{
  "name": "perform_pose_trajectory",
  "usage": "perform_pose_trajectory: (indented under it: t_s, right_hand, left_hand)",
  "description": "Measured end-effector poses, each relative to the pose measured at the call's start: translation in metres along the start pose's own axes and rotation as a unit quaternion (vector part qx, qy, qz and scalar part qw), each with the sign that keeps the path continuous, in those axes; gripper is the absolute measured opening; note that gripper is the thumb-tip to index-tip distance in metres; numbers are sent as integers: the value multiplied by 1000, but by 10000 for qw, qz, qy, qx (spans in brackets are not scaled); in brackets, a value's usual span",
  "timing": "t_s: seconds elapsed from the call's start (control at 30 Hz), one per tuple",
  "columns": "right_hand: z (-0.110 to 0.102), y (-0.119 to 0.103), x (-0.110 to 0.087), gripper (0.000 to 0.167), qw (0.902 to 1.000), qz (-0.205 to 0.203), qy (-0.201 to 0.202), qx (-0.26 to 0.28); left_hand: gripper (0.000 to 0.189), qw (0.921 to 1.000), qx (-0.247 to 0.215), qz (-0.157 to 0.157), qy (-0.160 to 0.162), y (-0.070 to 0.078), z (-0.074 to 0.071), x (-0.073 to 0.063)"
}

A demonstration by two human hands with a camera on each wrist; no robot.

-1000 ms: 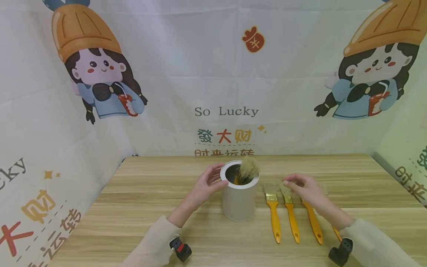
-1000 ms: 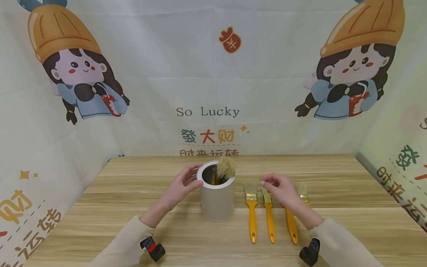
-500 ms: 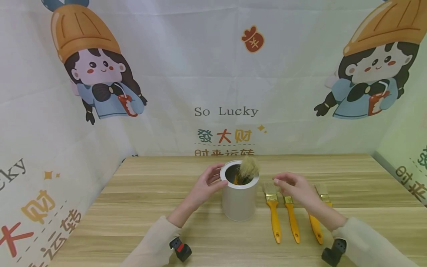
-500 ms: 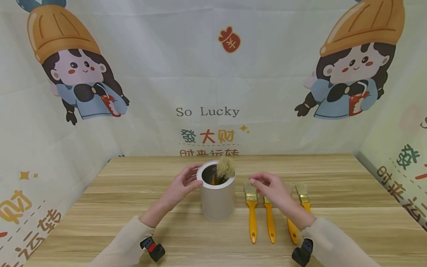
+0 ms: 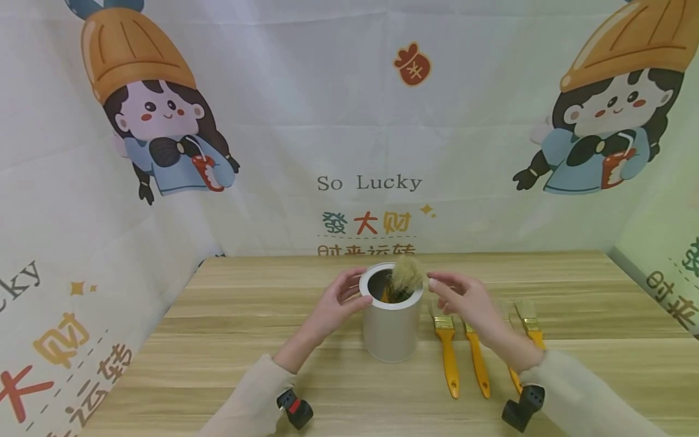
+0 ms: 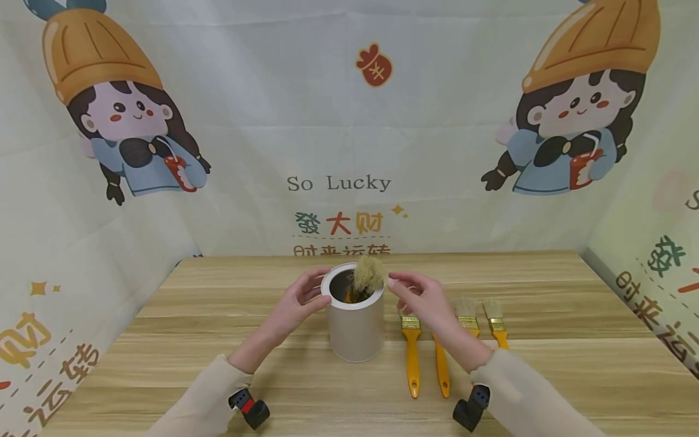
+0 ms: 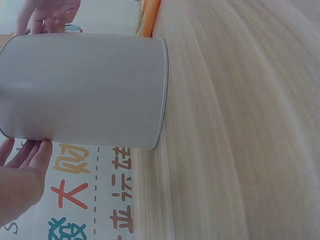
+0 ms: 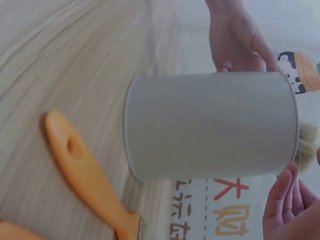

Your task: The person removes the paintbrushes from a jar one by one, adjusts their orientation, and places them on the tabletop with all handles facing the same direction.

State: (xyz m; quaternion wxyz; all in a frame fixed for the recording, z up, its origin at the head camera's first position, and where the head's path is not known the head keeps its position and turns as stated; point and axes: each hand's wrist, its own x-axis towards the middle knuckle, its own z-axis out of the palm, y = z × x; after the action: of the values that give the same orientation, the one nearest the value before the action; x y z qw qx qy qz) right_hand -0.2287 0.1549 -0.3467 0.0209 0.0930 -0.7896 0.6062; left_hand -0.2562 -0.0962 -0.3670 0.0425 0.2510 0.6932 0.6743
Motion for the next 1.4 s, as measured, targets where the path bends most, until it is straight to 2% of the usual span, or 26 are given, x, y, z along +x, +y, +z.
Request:
perform_pose_trajectory:
  t_s: [0.37, 0.9, 1.1, 1.4]
  right_hand:
    - [18, -9, 4, 48, 9988, 12, 410, 260]
    - [25, -9, 7, 36, 9949, -122, 952, -308]
    - [26, -9, 8, 31, 9943, -91, 1048, -147]
    - [27, -11, 6, 30, 9914, -139, 1225, 447]
  left_hand:
    - [54, 10000, -52, -2, -15, -2, -1, 0]
    - [54, 10000, 2, 17, 5, -2, -1, 0]
    - [53, 10000, 41, 50, 11, 0, 0, -1]
    - [54, 10000, 37, 8, 2, 1, 0, -1]
